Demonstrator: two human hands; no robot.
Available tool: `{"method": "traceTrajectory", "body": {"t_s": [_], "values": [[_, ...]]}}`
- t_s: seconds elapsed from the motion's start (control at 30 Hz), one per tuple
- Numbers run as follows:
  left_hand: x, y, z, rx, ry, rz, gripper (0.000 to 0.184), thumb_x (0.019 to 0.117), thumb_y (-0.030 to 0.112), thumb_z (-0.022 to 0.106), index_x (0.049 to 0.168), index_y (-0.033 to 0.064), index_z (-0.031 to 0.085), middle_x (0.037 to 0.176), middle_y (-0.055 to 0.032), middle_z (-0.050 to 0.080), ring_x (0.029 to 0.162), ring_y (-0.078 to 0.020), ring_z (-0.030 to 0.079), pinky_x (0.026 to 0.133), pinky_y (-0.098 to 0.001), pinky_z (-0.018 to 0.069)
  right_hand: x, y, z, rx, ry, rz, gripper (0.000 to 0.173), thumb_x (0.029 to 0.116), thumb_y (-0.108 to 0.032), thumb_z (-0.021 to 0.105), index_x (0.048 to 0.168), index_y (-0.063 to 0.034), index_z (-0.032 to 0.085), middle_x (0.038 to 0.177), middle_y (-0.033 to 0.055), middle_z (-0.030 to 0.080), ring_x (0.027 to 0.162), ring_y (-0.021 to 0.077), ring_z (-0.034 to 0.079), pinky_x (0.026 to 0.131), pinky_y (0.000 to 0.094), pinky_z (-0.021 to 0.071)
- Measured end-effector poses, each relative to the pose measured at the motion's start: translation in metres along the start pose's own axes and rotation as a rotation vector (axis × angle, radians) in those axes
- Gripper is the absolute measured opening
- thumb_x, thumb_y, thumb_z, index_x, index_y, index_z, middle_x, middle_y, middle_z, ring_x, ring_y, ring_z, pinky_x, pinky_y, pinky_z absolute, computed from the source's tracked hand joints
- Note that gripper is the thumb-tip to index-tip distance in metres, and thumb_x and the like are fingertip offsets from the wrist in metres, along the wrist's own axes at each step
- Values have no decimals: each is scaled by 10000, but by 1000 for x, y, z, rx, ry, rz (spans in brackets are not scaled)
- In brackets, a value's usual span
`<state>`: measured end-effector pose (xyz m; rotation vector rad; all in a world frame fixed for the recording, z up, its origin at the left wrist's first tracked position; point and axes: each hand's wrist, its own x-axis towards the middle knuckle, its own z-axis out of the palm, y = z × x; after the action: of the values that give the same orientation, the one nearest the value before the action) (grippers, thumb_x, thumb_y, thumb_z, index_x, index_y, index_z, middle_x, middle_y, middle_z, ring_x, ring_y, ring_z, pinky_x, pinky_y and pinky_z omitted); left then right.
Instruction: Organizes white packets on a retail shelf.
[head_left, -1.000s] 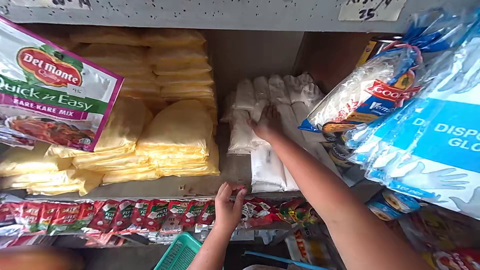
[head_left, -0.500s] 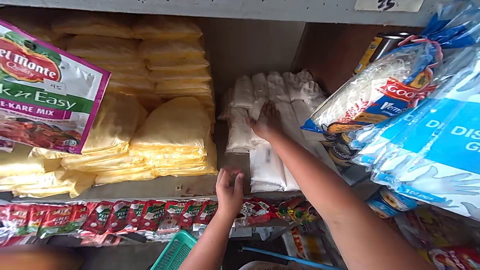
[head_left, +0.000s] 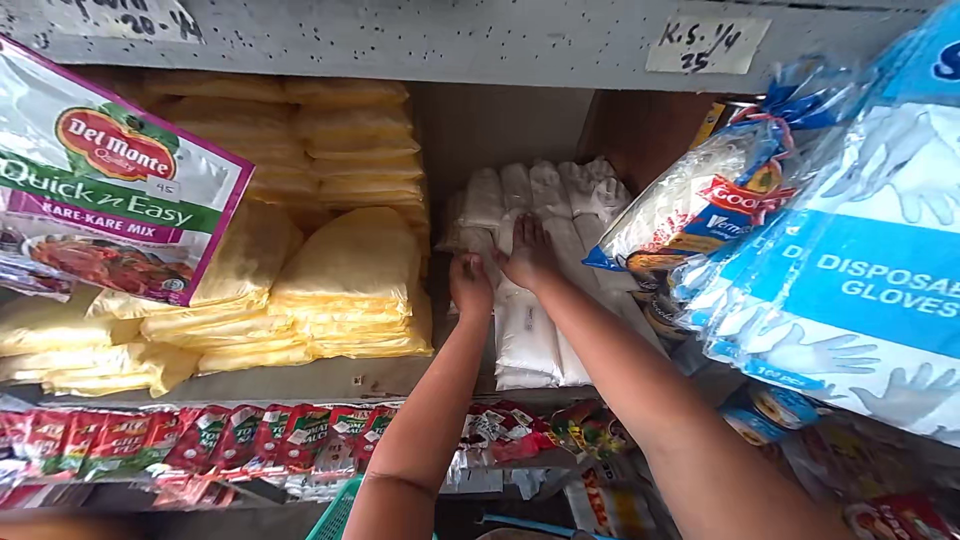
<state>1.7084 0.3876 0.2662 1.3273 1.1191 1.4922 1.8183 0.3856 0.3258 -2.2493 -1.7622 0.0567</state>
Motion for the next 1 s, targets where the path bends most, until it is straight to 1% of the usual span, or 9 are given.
{"method": "traceTrajectory", "body": {"t_s": [0.13,0.27,0.37,0.47,0.53,0.63,0.73,0.87,1.0], "values": [[6,0,2,5,-8,-6,244,1086,159,489,1215,-16,599,1281,-178,614,1136,-250,608,983,-449,496,1,1,2,-22,-2,-8,917,1053,-514,482,1627,34,21,1710,240,-24,1589,396,-33,1260,570,42],[6,2,3,47,-15,-24,243,1087,174,494,1220,0,599,1238,-167,634,1115,-255,617,972,-468,498,5,3,7,-24,14,-22,913,1043,-524,501,1630,26,68,1711,237,24,1587,407,0,1260,575,49],[4,1,4,40,-11,-18,249,1086,169,492,1223,-8,602,1290,-177,621,1160,-260,610,1001,-463,491,5,0,-2,-59,-51,1,902,1049,-542,465,1634,13,62,1713,235,9,1589,400,-21,1265,559,33],[3,-2,4,38,-12,-11,250,1085,172,495,1228,-7,596,1361,-170,599,1213,-255,598,1031,-454,483,8,2,4,-62,-16,-6,906,1039,-556,484,1634,9,100,1715,224,30,1588,403,3,1262,569,54],[3,-3,5,33,-4,-5,249,1083,178,504,1221,-6,600,1350,-164,603,1208,-249,598,1024,-451,485,9,2,6,-68,-6,-10,904,1037,-559,486,1634,7,111,1716,217,42,1590,397,11,1259,574,62],[3,-3,4,26,-3,5,255,1083,179,504,1216,-14,604,1353,-171,602,1203,-254,600,1020,-457,486,8,-2,-3,-100,-69,12,907,1041,-571,457,1636,5,86,1717,219,19,1591,391,-6,1265,552,56],[3,-3,4,35,-17,15,260,1083,169,497,1233,-16,601,1379,-180,582,1205,-267,600,1014,-465,494,9,-1,-3,-76,-46,3,915,1026,-565,502,1631,12,131,1711,232,52,1585,408,50,1263,567,80],[3,-4,4,6,-11,18,256,1081,164,500,1218,-26,603,1373,-187,585,1222,-257,593,1030,-452,486,11,-2,-4,-93,-72,14,913,1027,-578,491,1635,-1,128,1714,224,47,1588,399,46,1265,562,76],[3,-5,4,-15,-5,22,243,1080,148,500,1212,-31,599,1354,-187,592,1197,-244,598,1015,-429,491,12,-3,-5,-106,-88,15,905,1032,-575,484,1633,3,131,1713,227,53,1587,397,56,1263,562,80]]}}
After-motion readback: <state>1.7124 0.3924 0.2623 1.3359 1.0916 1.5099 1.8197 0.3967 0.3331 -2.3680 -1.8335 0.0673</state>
